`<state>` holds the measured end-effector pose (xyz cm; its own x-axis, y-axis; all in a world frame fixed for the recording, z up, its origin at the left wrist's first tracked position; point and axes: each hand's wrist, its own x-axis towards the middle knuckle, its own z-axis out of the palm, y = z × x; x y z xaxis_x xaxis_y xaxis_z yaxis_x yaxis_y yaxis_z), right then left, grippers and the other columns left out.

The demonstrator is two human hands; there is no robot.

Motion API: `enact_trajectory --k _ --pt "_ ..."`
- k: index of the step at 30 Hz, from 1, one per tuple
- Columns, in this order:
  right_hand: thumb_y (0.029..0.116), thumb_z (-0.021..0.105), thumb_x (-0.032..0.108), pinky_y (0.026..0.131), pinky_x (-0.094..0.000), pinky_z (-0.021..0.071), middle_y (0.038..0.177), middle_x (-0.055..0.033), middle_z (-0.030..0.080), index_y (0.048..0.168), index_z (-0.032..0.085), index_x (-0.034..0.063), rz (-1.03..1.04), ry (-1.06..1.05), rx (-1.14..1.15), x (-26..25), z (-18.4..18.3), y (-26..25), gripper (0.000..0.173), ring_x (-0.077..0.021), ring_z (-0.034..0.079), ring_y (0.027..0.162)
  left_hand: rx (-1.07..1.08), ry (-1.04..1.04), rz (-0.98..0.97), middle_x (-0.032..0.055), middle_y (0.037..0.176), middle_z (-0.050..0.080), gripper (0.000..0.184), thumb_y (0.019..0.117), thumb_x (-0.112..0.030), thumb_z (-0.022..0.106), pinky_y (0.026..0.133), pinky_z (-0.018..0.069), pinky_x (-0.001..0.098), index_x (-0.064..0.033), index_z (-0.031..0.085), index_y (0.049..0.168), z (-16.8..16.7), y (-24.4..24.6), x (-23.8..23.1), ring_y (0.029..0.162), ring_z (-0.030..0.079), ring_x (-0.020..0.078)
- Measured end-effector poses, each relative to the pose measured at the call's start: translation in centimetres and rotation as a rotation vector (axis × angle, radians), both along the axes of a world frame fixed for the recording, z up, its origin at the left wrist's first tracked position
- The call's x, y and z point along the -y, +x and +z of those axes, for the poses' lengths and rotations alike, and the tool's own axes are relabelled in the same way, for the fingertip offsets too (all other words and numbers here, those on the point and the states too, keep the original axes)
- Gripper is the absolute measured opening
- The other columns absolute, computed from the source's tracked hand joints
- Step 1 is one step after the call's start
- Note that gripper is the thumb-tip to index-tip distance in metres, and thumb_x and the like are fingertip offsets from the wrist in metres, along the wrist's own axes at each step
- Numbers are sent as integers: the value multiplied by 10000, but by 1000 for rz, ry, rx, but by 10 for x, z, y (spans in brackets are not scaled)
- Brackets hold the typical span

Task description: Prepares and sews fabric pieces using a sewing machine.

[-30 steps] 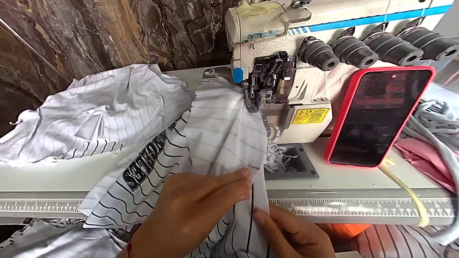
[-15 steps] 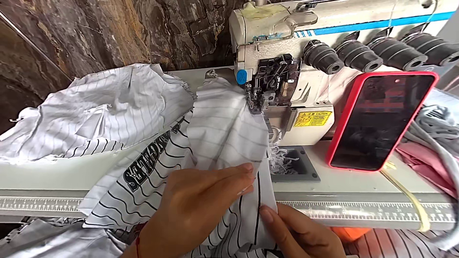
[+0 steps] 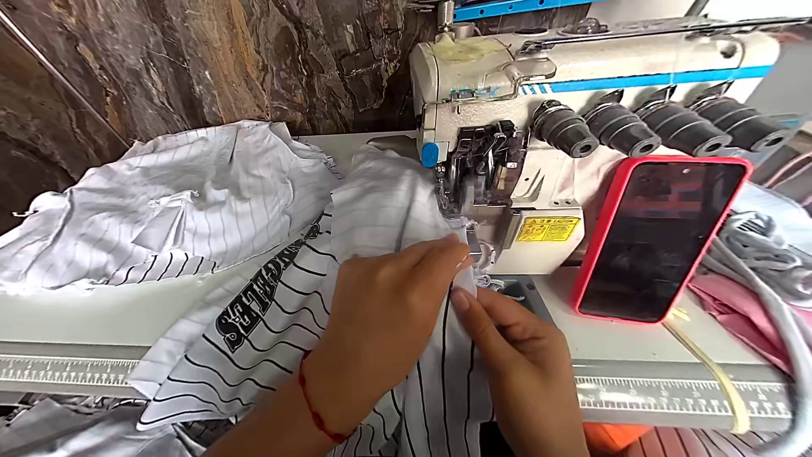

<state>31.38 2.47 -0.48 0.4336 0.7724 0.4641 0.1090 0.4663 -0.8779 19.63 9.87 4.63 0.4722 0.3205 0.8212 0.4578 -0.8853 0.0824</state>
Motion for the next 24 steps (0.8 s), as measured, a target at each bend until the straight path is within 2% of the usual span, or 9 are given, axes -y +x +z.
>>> enact_trajectory --k 4,6,13,16,19,20,22,23,24 --pt "963 588 56 544 -85 454 655 126 635 851 743 72 4 15 -51 -10 1 1 191 90 545 576 25 58 152 22 823 743 138 930 -125 643 426 434 265 -95 776 954 -2 24 9 571 652 125" --pt "953 583 43 534 -85 450 650 132 630 847 735 78 16 16 -81 -10 0 0 188 91 540 570 25 83 208 27 824 749 141 927 -130 646 421 424 255 -95 781 946 -3 29 13 556 644 124" --pt "958 576 41 533 -85 437 642 126 625 844 735 75 4 -10 -108 -11 0 -1 198 87 528 560 6 106 207 24 899 778 143 936 -143 647 448 434 244 -111 786 945 -5 26 11 593 669 114" --pt "970 602 62 557 -95 468 670 106 646 867 728 65 -17 -8 -80 -11 -1 1 163 68 563 584 2 42 199 11 860 762 159 943 -133 645 498 490 260 -105 787 1006 -3 14 11 642 684 127" --pt "977 623 73 706 -152 588 830 49 730 1006 710 21 26 -23 -90 -7 -4 -2 106 12 691 753 -23 -82 287 36 920 738 217 968 -136 599 607 560 315 -105 768 1101 6 -16 13 781 707 166" --pt "988 597 61 729 -170 595 852 37 729 1021 698 15 68 -30 -163 -9 -4 -10 116 -2 698 779 -22 -124 289 22 951 720 231 973 -152 571 668 559 291 -116 770 1085 11 -23 12 841 689 140" --pt "1025 495 26 697 -186 583 800 46 699 975 655 35 197 -48 -468 -14 0 -48 168 0 679 737 18 -154 250 17 966 690 227 978 -148 536 739 535 234 -104 755 1025 22 -24 13 886 652 99" --pt "1033 457 14 711 -184 580 803 63 694 980 633 52 303 -60 -633 -14 2 -70 188 13 676 748 37 -139 220 40 976 681 219 1001 -139 533 727 529 227 -81 743 1020 27 -18 15 874 645 103" --pt "1009 435 -24 719 -183 571 802 71 680 983 611 59 407 -86 -749 -13 5 -88 197 22 665 755 37 -99 196 48 981 665 210 1020 -135 531 666 514 212 -76 733 1023 32 -12 16 827 636 100"
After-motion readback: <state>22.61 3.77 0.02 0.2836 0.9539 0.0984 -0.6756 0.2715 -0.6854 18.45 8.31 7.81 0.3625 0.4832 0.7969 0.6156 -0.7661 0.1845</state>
